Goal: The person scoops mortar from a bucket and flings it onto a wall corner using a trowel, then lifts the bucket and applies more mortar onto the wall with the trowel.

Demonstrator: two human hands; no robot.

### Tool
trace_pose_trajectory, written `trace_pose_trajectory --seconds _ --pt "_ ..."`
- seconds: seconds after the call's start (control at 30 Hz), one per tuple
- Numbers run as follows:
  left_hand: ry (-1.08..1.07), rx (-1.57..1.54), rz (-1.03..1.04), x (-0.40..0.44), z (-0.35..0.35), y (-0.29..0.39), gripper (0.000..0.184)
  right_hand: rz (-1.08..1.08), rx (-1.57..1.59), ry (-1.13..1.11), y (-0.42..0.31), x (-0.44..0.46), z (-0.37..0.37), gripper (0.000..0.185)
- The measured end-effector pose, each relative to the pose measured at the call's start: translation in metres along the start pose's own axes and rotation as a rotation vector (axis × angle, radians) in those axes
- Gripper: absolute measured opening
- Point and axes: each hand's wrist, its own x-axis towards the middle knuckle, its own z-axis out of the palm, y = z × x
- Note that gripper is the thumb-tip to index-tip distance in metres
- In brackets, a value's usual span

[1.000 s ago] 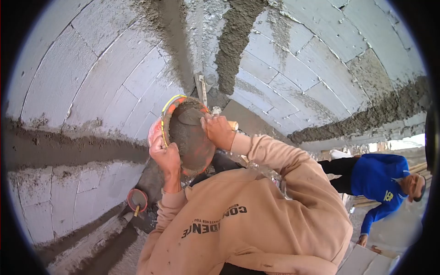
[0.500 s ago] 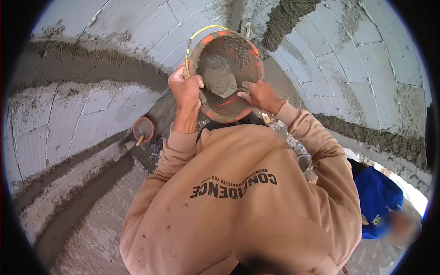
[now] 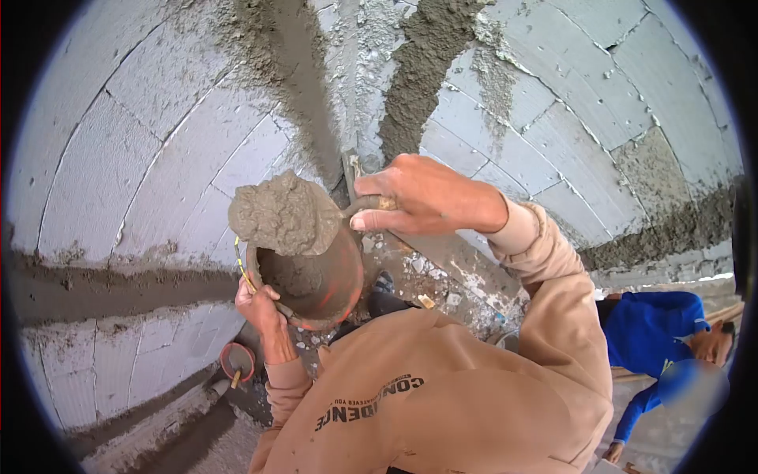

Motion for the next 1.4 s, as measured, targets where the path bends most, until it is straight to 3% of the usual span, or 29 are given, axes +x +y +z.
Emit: trace_pose_trajectory --seconds 0.13,0.23,0.3,0.37,0.43,0.5,0.6,0.7,0.73,0.8,0.87,0.9,0.97,1.07,1.2,1.3,1.4 --pt "0.025 0.015 -0.014 0.005 0.005 -0.006 0.051 0.131 0.413 -0.243 0.042 0.016 -0.068 0.045" --pt "0.044 0.048 -0.027 0.003 0.013 -0.005 0.055 0.234 0.875 -0.304 0.137 0.024 -0.075 0.043" --pt "0.043 0.037 0.011 0.004 0.017 -0.008 0.058 0.489 1.062 -0.210 0.212 0.023 -0.077 0.040" --pt "0.038 0.022 -0.002 -0.006 0.017 -0.007 0.060 0.732 0.875 0.067 0.284 0.011 -0.087 0.041" --pt "0.020 -0.013 -0.043 -0.011 0.027 0.006 0.061 0.933 0.381 0.425 0.312 -0.012 -0.102 0.052" --pt "0.058 0.015 -0.030 -0.008 0.021 -0.007 0.061 0.766 0.326 0.524 0.292 -0.044 -0.134 0.046" --pt "0.070 0.008 -0.043 -0.013 0.027 -0.009 0.059 0.707 0.224 0.502 0.201 -0.053 -0.128 0.046" --pt "0.018 0.032 -0.098 -0.012 0.024 -0.006 0.060 0.622 0.177 0.091 0.135 -0.044 -0.063 0.039" --pt "-0.004 0.049 -0.128 -0.014 0.020 -0.008 0.061 0.421 0.120 0.048 0.124 -0.041 -0.020 0.030" --pt "-0.009 0.021 -0.029 -0.018 0.024 -0.008 0.053 0.255 0.030 -0.037 0.119 -0.031 0.091 0.032" --pt "-0.082 0.060 -0.016 -0.025 0.019 -0.005 0.047 0.431 -0.198 -0.333 0.081 -0.002 0.184 0.043" --pt "-0.082 0.048 0.081 -0.031 0.020 -0.005 0.039 0.211 -0.465 -0.002 0.104 -0.011 0.294 0.039" --pt "-0.101 0.059 0.188 -0.042 0.016 0.000 0.034 -0.022 -0.584 0.021 0.065 -0.017 0.356 0.036" --pt "-0.140 0.157 0.412 -0.036 -0.001 -0.002 0.025 0.091 -0.559 0.033 0.025 -0.023 0.326 0.034" --pt "-0.271 0.258 0.430 -0.056 -0.005 0.024 0.013 0.284 -0.656 0.099 0.018 -0.011 0.309 0.036" --pt "-0.340 0.199 0.488 -0.071 -0.002 0.031 0.015 0.230 -0.373 -0.205 0.015 -0.019 0.350 0.039" --pt "-0.389 0.207 0.504 -0.080 -0.028 0.023 0.017 0.328 0.058 -0.214 -0.031 -0.026 0.324 0.039"
